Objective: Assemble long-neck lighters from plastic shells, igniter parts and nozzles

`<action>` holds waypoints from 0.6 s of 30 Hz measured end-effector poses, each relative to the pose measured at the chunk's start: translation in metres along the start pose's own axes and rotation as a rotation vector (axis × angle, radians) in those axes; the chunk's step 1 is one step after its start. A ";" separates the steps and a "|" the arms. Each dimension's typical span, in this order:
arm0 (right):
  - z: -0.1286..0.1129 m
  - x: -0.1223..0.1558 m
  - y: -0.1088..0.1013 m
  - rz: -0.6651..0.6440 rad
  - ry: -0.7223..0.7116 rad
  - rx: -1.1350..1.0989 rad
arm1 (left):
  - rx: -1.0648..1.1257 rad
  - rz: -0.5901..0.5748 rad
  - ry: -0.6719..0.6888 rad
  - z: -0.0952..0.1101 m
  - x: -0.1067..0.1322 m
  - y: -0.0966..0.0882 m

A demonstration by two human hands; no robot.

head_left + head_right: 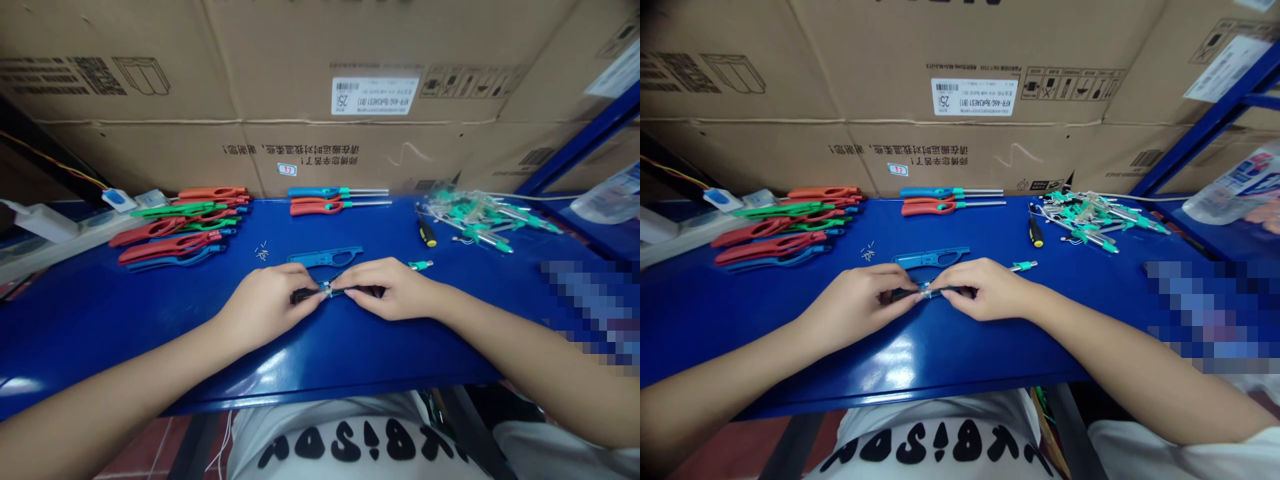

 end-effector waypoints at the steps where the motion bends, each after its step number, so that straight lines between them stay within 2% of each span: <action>1: 0.000 0.000 -0.001 0.016 -0.002 0.006 | 0.001 -0.006 0.003 0.000 0.000 0.000; 5: 0.002 0.000 -0.007 0.045 0.020 0.044 | 0.011 -0.027 -0.018 -0.001 -0.001 0.000; 10: 0.007 0.001 -0.014 -0.062 0.083 0.065 | 0.024 -0.035 -0.029 -0.002 -0.002 0.000; 13: 0.008 0.001 -0.015 -0.079 0.106 0.062 | 0.001 -0.027 -0.034 -0.002 0.000 0.001; 16: 0.007 0.002 -0.016 -0.080 0.105 0.067 | -0.054 0.013 -0.019 0.000 0.001 0.001; 18: 0.006 0.002 -0.017 -0.097 0.101 0.067 | -0.101 0.053 0.039 0.002 0.001 0.002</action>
Point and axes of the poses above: each hand's wrist, its own x-axis away from the middle knuckle, its own y-axis out of the palm, z = x × y, the point moved 1 cm from there along -x, towards the middle knuckle, and after that the axes turned 1 degree about -x, right-handed, at the moved point
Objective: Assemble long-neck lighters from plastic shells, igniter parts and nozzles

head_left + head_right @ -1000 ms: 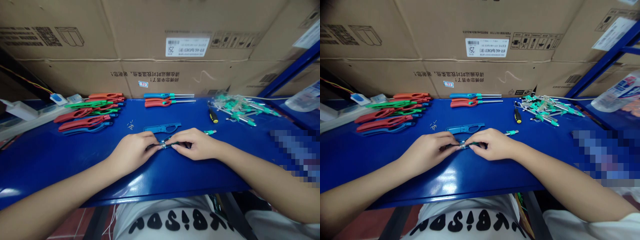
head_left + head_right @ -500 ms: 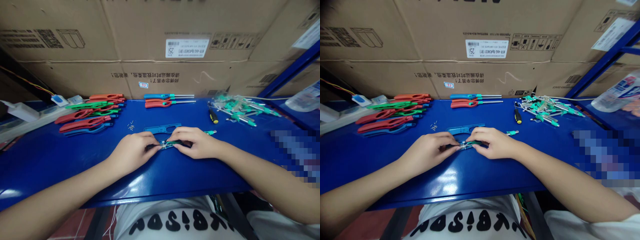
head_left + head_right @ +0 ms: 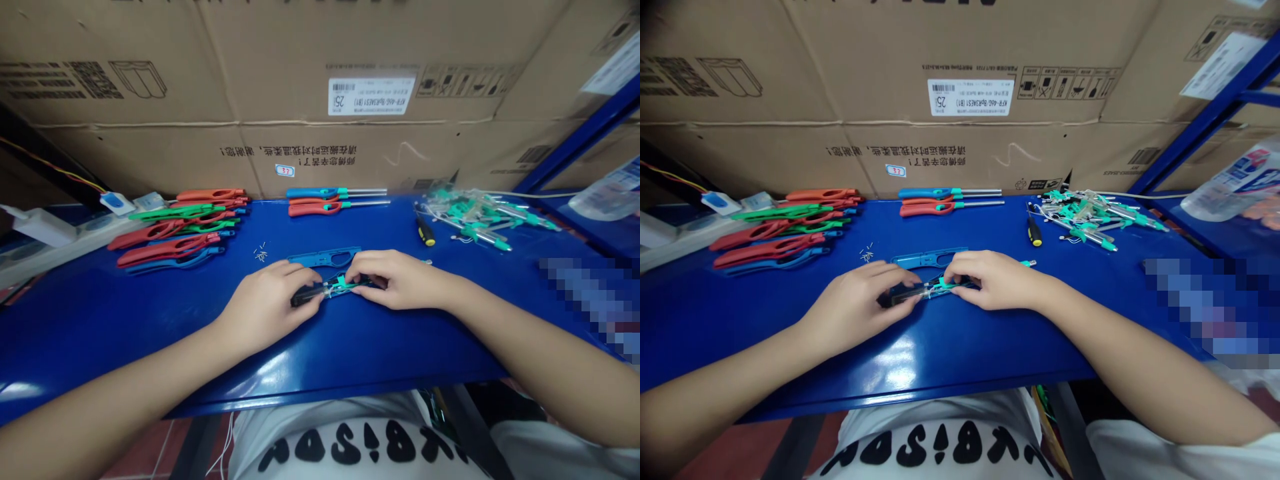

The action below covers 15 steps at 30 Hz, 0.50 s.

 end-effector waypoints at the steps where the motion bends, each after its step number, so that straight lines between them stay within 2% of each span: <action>1: 0.000 0.000 0.000 -0.009 -0.002 -0.004 | -0.011 0.011 0.044 0.001 0.000 0.001; 7: 0.003 -0.002 0.000 -0.002 0.051 -0.094 | 0.028 -0.040 0.267 0.004 0.001 0.011; 12: 0.005 -0.003 0.000 0.020 0.124 -0.166 | 0.011 -0.059 0.309 0.001 0.002 0.018; 15: 0.005 -0.003 -0.003 -0.009 0.149 -0.171 | 0.005 -0.060 0.309 0.000 0.001 0.019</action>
Point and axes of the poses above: each hand's wrist, its own x-axis away from the middle knuckle, its own y-axis out of the palm, z = x × y, the point moved 1 cm from there along -x, towards the middle knuckle, and after that the axes turned 1 degree about -x, right-handed, at the moved point
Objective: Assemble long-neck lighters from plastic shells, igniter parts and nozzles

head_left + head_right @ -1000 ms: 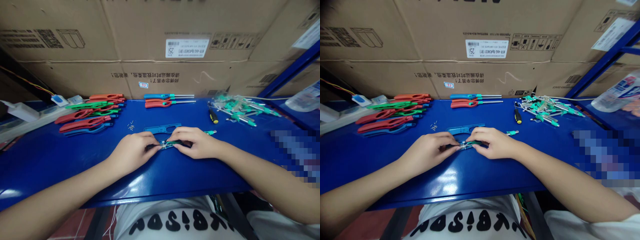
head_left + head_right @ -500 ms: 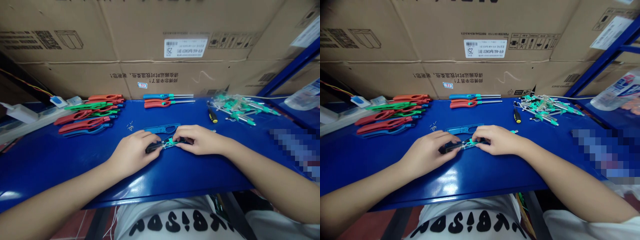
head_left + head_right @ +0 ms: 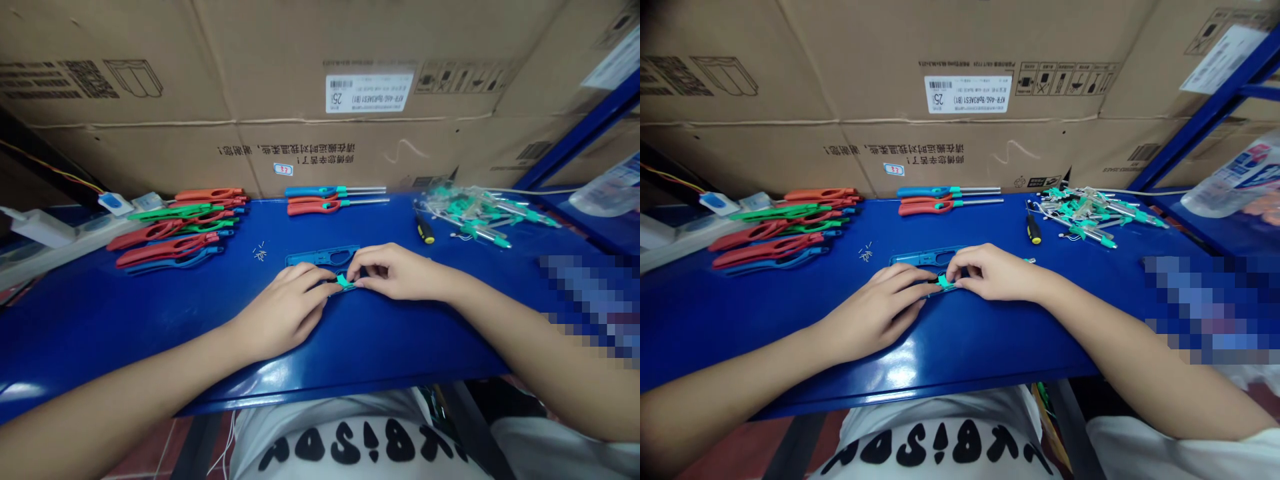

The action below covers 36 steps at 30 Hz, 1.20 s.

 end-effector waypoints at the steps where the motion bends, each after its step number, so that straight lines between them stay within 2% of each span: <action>1: 0.000 0.000 -0.001 -0.010 0.005 0.001 | -0.001 -0.001 0.000 0.000 0.000 0.000; 7: 0.001 0.001 0.000 0.023 -0.021 0.077 | 0.005 0.001 0.000 -0.002 -0.001 0.002; 16: -0.004 0.002 0.000 -0.010 -0.077 0.245 | -0.008 0.016 0.010 -0.002 0.000 0.004; 21: -0.005 0.004 -0.005 -0.066 -0.085 0.222 | -0.023 0.023 0.026 -0.004 0.001 0.004; 29: -0.008 0.005 -0.008 -0.086 -0.089 0.269 | -0.070 0.015 0.064 -0.003 0.000 0.002; 32: -0.006 0.006 -0.011 -0.043 -0.099 0.268 | -0.056 0.019 0.061 -0.005 -0.001 0.002; 36: 0.003 0.004 -0.008 0.080 -0.014 0.469 | -0.036 0.021 0.046 -0.012 -0.004 0.003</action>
Point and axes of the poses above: each hand's wrist, its own x-axis away from the middle knuckle, its own y-axis out of the palm, z = x × y, the point moved 1 cm from there along -x, towards the middle knuckle, and after that the axes turned 1 degree about -x, right-handed, at the moved point
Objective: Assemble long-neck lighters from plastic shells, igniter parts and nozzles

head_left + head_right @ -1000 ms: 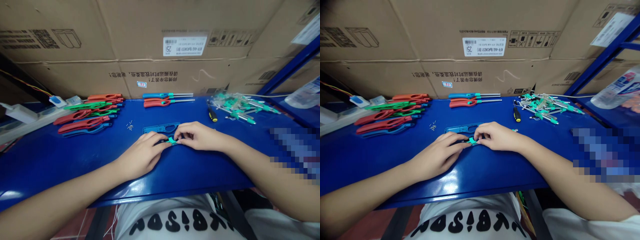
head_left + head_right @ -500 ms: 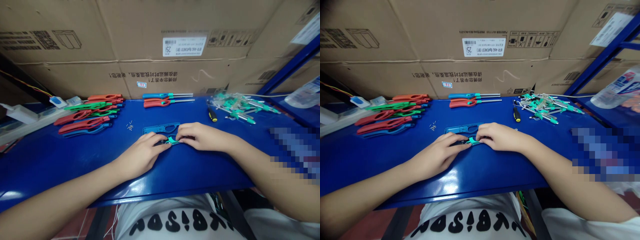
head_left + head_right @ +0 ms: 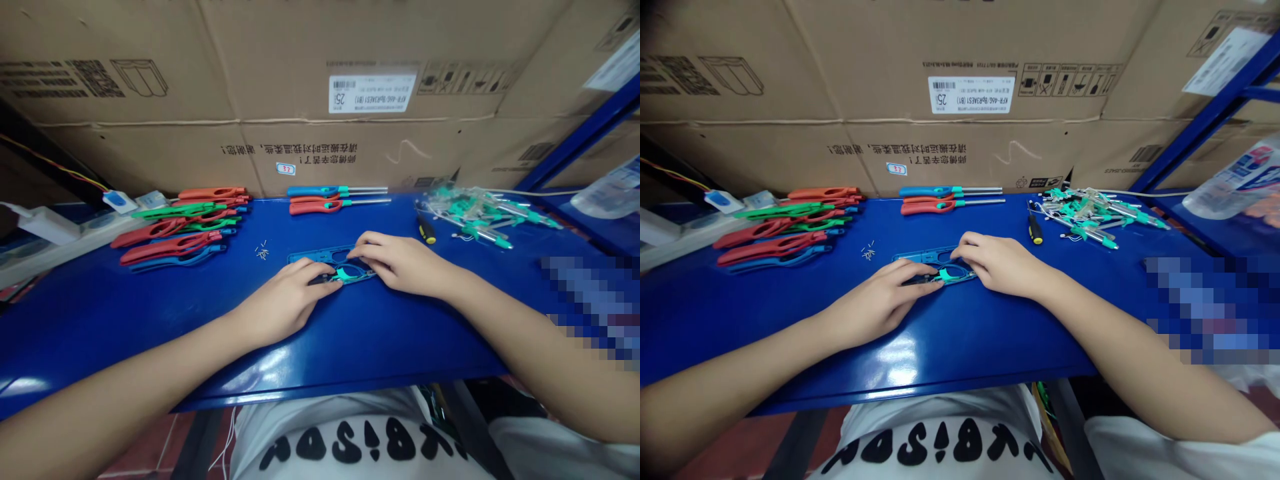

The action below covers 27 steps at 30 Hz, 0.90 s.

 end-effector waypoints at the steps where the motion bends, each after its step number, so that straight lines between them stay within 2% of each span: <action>1: 0.002 -0.001 0.003 0.016 0.017 0.039 | 0.003 0.003 -0.002 -0.001 0.000 0.000; 3: 0.005 -0.003 0.009 0.048 0.032 0.033 | 0.010 0.007 -0.006 -0.003 -0.001 0.000; 9: 0.017 -0.008 0.017 0.168 0.116 -0.192 | 0.017 0.018 -0.006 -0.003 0.000 0.000; 15: 0.025 -0.006 0.017 0.145 0.177 -0.174 | 0.021 0.076 -0.004 -0.008 0.001 0.002; 21: 0.016 -0.006 0.011 0.248 0.280 -0.233 | 0.031 0.206 -0.011 -0.008 0.002 -0.007; 24: 0.009 -0.007 0.008 0.299 0.319 -0.377 | -0.077 0.288 -0.038 -0.010 0.001 -0.015; 27: 0.004 -0.008 0.008 0.282 0.338 -0.565 | -0.165 0.322 -0.077 -0.013 0.001 -0.022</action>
Point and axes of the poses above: each hand's wrist, its own x-axis away from the middle knuckle, its own y-axis out of the palm, z = x × y, the point moved 1 cm from there along -x, towards the middle knuckle, and after that the axes turned 1 degree about -x, right-handed, at the moved point
